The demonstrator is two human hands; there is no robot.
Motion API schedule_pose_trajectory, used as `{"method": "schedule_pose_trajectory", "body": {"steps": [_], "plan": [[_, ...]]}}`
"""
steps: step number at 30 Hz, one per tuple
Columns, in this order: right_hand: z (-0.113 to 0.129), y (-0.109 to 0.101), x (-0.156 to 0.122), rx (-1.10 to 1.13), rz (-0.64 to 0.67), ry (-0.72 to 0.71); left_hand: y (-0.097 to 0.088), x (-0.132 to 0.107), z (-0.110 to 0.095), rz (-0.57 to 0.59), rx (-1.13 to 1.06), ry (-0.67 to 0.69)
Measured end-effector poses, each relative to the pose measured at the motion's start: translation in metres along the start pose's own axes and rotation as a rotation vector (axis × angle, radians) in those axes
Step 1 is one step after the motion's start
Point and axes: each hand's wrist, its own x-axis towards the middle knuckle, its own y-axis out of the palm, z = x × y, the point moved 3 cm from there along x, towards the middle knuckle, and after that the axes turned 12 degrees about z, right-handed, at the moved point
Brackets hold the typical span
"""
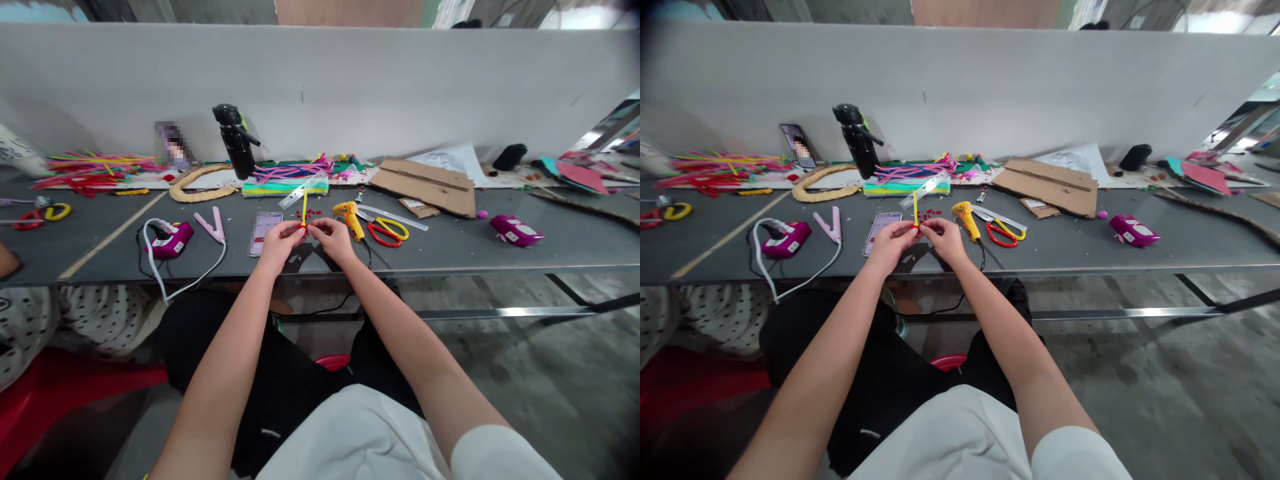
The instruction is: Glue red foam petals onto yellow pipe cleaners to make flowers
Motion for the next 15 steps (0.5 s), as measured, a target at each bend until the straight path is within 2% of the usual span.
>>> {"method": "schedule_pose_trajectory", "body": {"steps": [15], "plan": [[0.0028, 0.0033, -0.0015, 0.051, 0.070, 0.012, -0.0007, 0.0011, 0.0007, 0.007, 0.015, 0.013]]}}
